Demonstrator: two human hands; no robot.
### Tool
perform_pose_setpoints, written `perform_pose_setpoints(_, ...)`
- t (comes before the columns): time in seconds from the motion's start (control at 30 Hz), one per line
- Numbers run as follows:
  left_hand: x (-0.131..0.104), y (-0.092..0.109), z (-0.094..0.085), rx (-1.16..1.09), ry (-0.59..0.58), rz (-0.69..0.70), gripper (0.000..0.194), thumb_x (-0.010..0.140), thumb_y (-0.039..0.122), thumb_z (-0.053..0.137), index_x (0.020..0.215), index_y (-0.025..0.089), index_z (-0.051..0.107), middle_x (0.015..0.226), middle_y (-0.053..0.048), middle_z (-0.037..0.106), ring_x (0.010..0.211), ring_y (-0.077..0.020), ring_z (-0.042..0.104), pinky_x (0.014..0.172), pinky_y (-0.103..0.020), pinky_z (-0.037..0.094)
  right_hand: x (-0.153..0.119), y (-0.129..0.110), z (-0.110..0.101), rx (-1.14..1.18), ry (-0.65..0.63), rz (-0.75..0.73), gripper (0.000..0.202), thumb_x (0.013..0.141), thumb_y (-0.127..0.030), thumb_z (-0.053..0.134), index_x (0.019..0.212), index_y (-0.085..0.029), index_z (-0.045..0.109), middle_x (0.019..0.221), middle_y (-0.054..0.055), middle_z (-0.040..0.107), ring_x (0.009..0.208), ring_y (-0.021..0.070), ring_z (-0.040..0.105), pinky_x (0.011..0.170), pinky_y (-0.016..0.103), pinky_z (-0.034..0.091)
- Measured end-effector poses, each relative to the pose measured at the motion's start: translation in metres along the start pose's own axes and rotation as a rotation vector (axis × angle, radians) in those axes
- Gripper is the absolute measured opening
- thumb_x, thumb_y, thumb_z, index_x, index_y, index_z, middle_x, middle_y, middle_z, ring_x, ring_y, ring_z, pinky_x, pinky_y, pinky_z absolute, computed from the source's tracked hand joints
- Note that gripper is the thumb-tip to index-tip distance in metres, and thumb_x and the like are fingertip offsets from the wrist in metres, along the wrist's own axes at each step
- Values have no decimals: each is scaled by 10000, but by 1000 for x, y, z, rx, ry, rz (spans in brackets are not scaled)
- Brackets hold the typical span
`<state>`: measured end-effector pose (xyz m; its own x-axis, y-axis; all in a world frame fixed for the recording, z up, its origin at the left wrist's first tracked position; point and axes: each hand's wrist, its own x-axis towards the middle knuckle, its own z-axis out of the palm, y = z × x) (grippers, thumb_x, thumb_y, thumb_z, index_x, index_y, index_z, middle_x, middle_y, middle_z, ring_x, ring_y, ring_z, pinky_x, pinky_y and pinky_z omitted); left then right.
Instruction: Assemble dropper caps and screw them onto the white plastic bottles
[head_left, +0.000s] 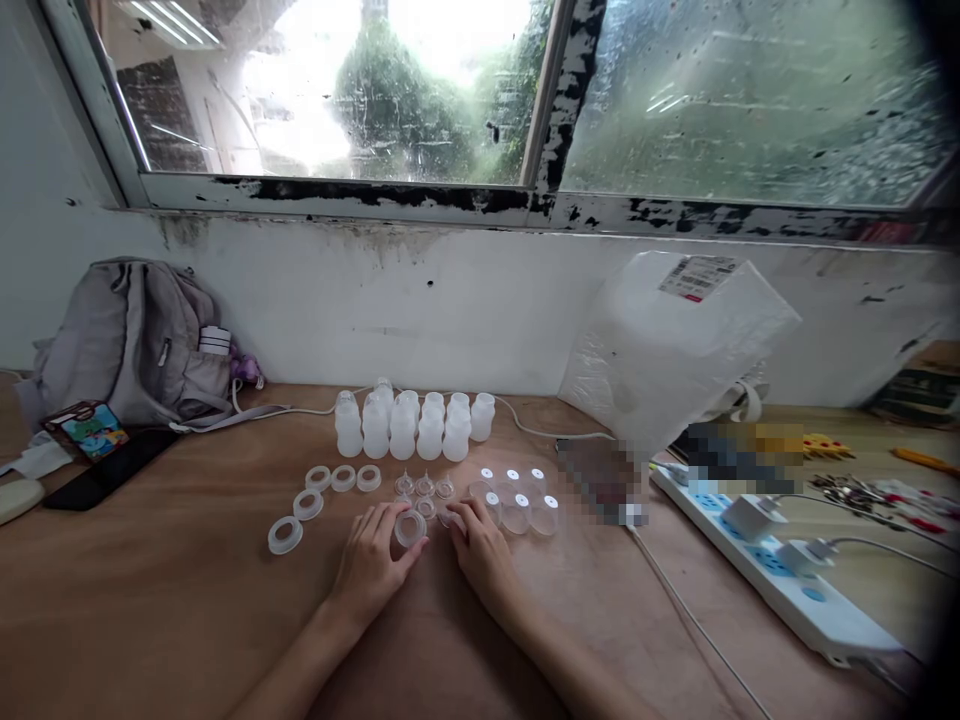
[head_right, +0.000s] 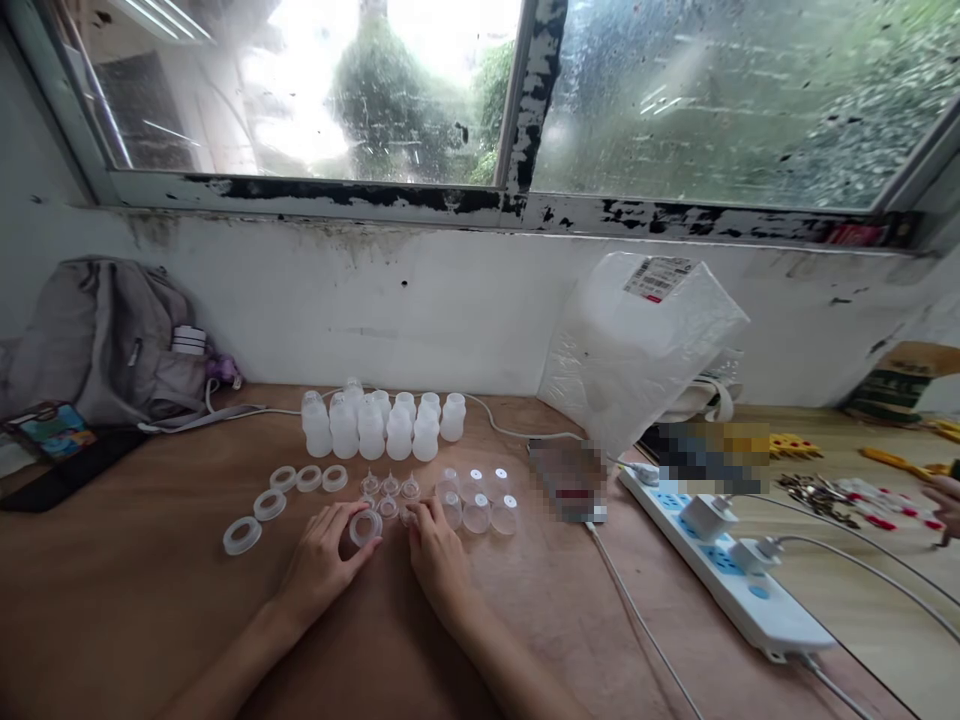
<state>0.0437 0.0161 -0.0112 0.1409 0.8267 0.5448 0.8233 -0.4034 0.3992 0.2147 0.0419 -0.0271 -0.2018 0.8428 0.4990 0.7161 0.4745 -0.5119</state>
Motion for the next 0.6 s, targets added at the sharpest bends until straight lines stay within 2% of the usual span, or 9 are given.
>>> perform_pose_setpoints(0.07, 0, 0, -2, -29, 26, 4, 302, 765, 361, 504, 1028, 215, 485, 955, -53, 586, 871, -209, 546, 765, -356, 429, -1, -4, -2, 51, 58, 13, 176, 816, -179, 401, 955, -196, 507, 967, 70, 508, 728, 149, 576, 596, 256, 481)
perform_pose_setpoints(0.13, -1, 1, -5, -73, 62, 3, 310, 788, 348, 471, 1063, 205, 459, 971, -63, 578, 874, -199, 543, 772, -347, 432, -3, -10, -4, 109, 77, -19, 159, 809, -196, 430, 954, -192, 495, 983, 77, 498, 774, 153, 563, 644, 262, 478)
perform_pose_setpoints(0.27, -2, 4, -13, -142, 95, 17, 316, 800, 308, 450, 1087, 179, 433, 993, -83, 562, 900, -191, 527, 797, -331, 425, -9, -25, -8, 102, -105, -186, 108, 767, -186, 499, 872, -207, 511, 922, 61, 532, 876, 189, 517, 766, 325, 439)
perform_pose_setpoints(0.37, -2, 7, -16, -146, 31, 56, 304, 796, 297, 447, 1075, 177, 437, 1010, -90, 550, 939, -200, 511, 823, -341, 406, -12, -30, -10, 114, -182, -183, 178, 746, -181, 513, 921, -212, 499, 967, 62, 531, 899, 204, 499, 782, 355, 423)
perform_pose_setpoints(0.47, -2, 10, -16, -162, -59, 102, 297, 798, 290, 426, 1075, 183, 439, 1027, -94, 538, 969, -209, 498, 831, -349, 394, -11, -28, -12, 232, -88, -104, 249, 756, -142, 457, 996, -206, 464, 970, 66, 531, 920, 194, 499, 803, 344, 419)
perform_pose_setpoints(0.6, -1, 14, -14, -150, -145, 118, 298, 780, 303, 451, 1058, 197, 462, 1016, -79, 545, 935, -208, 505, 815, -352, 393, -9, -20, -10, 358, 29, 54, 184, 791, -153, 396, 958, -191, 464, 925, 70, 541, 873, 179, 531, 770, 320, 446)
